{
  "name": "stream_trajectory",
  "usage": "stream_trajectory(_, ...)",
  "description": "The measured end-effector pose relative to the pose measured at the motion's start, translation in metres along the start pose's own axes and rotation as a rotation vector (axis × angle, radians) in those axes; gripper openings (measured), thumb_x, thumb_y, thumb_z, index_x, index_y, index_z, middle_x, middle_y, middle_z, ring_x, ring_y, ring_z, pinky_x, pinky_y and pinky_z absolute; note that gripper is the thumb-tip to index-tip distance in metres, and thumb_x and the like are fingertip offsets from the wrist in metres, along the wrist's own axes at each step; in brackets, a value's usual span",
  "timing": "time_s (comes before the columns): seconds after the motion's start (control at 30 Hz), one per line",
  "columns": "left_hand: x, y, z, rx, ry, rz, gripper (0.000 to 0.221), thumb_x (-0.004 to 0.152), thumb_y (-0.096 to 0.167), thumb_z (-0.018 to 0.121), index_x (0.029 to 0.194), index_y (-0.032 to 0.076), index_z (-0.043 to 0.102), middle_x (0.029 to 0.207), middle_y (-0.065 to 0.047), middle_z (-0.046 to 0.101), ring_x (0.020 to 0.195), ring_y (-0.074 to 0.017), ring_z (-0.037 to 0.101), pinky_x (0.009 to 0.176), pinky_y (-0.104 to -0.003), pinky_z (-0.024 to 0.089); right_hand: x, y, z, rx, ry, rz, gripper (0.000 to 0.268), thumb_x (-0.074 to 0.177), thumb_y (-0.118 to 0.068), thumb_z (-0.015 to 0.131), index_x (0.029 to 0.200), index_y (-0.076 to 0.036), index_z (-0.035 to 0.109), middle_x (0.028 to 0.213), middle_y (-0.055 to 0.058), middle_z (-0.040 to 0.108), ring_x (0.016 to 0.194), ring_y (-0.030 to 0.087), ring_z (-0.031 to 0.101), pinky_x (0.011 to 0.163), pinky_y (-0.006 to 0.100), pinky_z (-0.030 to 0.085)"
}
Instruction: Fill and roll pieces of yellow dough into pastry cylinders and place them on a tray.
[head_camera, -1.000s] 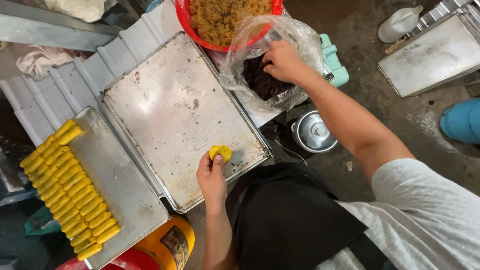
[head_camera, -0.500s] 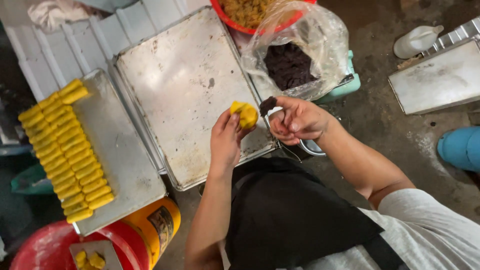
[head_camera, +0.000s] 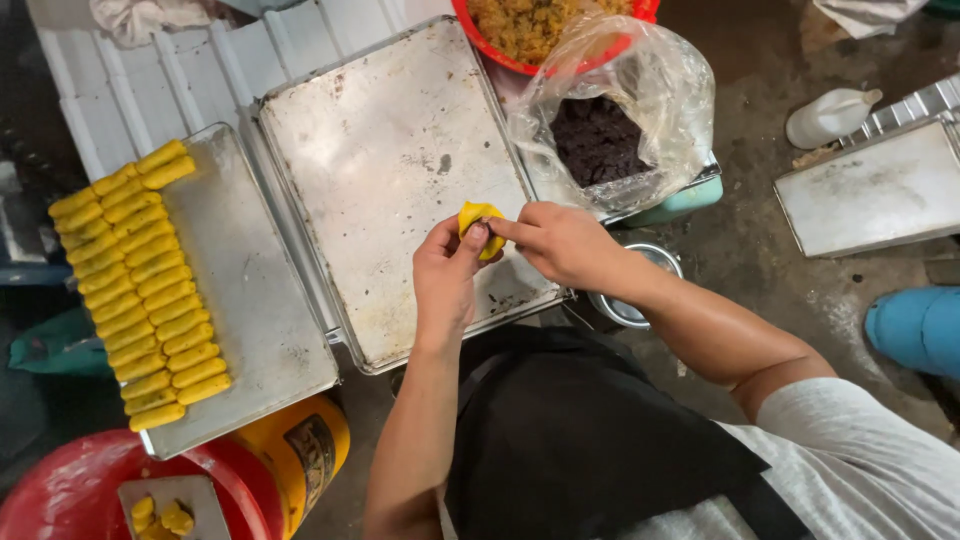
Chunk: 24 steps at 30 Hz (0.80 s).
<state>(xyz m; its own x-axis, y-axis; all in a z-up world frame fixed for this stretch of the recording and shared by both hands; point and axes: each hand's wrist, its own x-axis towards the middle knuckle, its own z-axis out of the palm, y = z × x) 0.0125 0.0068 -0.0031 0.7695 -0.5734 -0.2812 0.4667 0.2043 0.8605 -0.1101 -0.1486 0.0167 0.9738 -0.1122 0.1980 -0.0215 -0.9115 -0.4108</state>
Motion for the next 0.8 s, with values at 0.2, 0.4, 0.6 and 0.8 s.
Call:
stream_trajectory(0.2,0.003,-0.012,-0.028,-0.051,0.069,0.042,0.025,0.096,0.008,0.073,0.116,-0.005,0.069,0.091,-0.024,0.068,0.076,-0.0385,0.076,0.064,-0.052,0.068,0.014,-0.004,0.007,-0.142,0.351,-0.076,0.042,0.095,-0.012,0.062,0.135,-0.023,0.068,0.108,0.004,0.060,0.090,0.022,0.064,0.077,0.035,0.054)
stream_trajectory(0.4,-0.011,0.001,-0.044,-0.243,-0.005,-0.050,0.027,0.105,0.018,0.060,0.122,-0.001,0.066,0.106,-0.026,0.075,0.090,-0.0392,0.077,0.076,-0.056,0.067,0.010,-0.009,0.012,0.512,0.409,-0.066,0.042,0.087,-0.012,0.082,0.128,-0.008,0.073,0.123,0.014,0.064,0.107,0.030,0.068,0.093,0.038,0.056)
stream_trajectory(0.6,-0.010,0.012,-0.046,-0.193,-0.056,-0.048,0.025,0.102,0.016,0.064,0.121,0.000,0.066,0.107,-0.024,0.075,0.094,-0.0361,0.077,0.077,-0.050,0.067,0.021,-0.030,0.001,0.040,0.277,-0.230,0.043,0.087,-0.003,0.067,0.129,-0.012,0.070,0.132,0.017,0.058,0.117,0.033,0.062,0.090,0.043,0.051)
stream_trajectory(0.8,-0.020,0.027,-0.058,-0.176,-0.239,-0.106,0.044,0.091,0.002,0.071,0.133,-0.006,0.060,0.115,-0.027,0.071,0.099,-0.0386,0.075,0.087,-0.054,0.064,0.028,-0.013,-0.018,0.701,0.182,-0.157,0.082,0.080,-0.023,0.091,0.147,-0.001,0.051,0.141,0.023,0.051,0.119,0.036,0.061,0.091,0.045,0.055)
